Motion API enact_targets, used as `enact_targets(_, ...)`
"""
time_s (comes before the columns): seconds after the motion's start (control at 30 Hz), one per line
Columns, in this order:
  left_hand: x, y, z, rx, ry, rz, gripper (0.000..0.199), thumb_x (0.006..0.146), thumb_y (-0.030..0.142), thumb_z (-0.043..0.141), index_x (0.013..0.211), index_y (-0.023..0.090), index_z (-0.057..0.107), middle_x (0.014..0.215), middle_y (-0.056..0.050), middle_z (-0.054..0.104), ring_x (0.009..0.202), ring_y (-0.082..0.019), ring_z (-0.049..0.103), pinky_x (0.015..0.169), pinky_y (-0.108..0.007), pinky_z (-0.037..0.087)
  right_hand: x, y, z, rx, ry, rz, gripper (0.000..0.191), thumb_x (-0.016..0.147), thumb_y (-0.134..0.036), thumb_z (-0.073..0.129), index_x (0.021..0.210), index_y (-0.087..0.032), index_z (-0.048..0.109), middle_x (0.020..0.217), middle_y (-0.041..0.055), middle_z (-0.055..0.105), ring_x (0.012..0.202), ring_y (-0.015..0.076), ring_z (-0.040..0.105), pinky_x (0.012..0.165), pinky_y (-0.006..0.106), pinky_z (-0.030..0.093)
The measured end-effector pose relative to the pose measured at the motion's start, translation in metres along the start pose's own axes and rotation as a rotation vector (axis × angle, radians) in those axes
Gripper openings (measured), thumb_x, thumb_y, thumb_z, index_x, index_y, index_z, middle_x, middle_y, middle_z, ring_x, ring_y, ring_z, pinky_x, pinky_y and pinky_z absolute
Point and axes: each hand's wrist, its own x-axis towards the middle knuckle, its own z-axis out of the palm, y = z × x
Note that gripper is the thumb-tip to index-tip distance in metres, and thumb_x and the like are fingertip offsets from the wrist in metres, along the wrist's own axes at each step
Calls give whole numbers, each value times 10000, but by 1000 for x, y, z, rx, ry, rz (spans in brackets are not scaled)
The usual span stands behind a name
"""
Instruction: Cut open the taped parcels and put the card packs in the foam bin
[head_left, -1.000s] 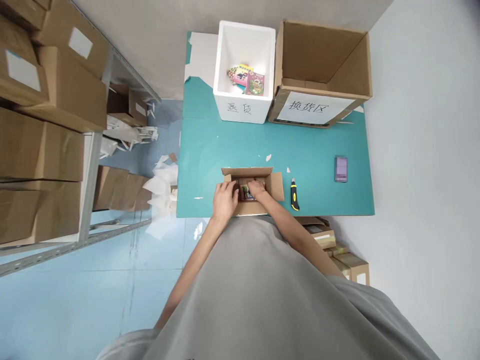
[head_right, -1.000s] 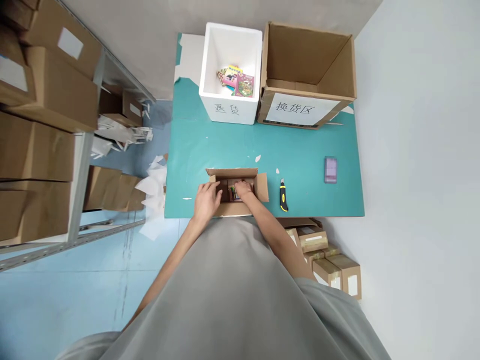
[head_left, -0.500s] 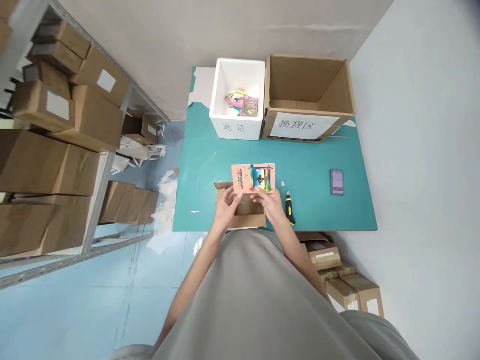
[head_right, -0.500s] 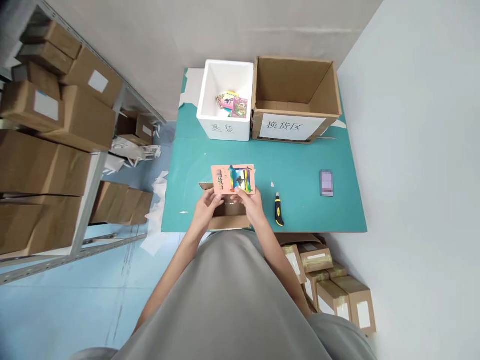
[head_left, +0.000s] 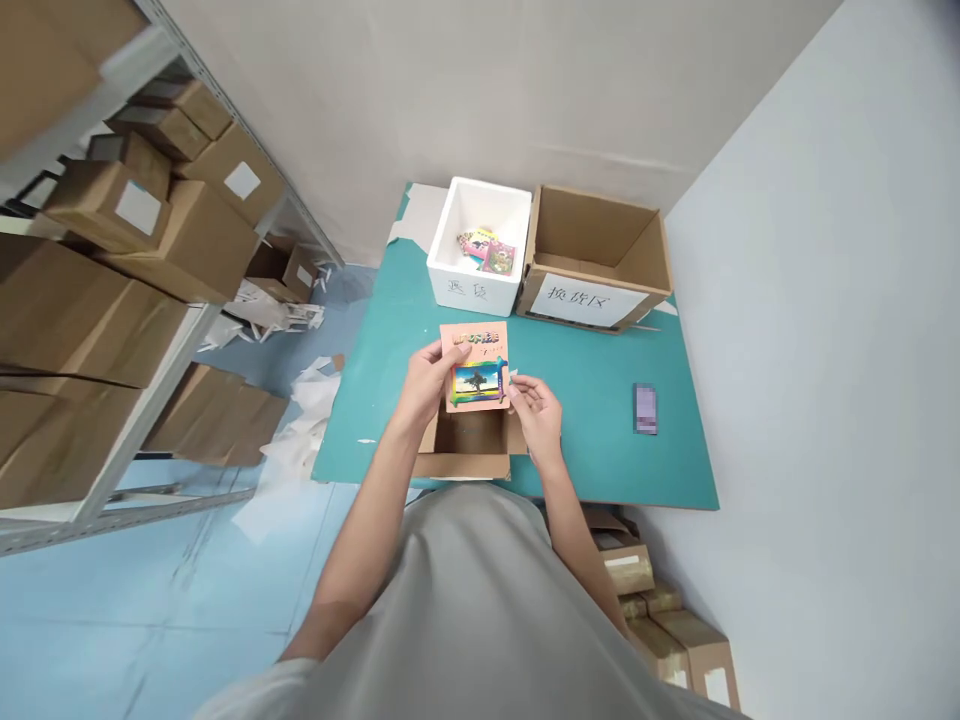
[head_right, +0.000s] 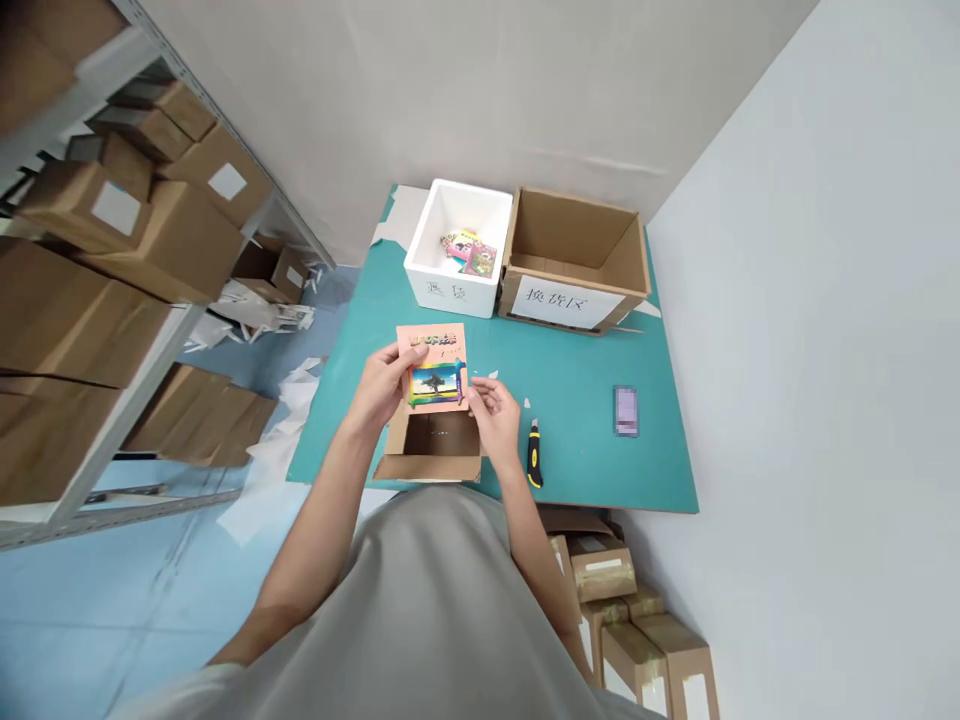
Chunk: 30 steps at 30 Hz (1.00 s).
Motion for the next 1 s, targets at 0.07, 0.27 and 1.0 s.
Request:
enact_targets(0.07,9,24,13,-28,-15,94,524,686,484,993,1046,145,819,1034,-111,839,958,-295,807,827,-360,668,15,-19,15,-31,5,-89,394,850,-512,848,1099,-224,744,946,42,772,755,164,694,644,278,581)
enact_targets(0.27,10,82,34,-265,-134,289,640,893,722,730,1205,164,761,1244,-139,802,1268,-384,730,1026,-508,642,61,-85,59,-13,36,-266,355,810,-539,844,968,-229,770,930,44,791,778,181,703,650,298,616)
enact_targets(1.0,7,82,-43,-204,105,337,640,654,441,1010,1185,174,771,1228,-143,806,1124,-294,779,923,-404,671,19,-87,122,-97,224,-304,386,958,-519,711,1184,-212,773,1256,125,791,1219,282,740,1030,470,641)
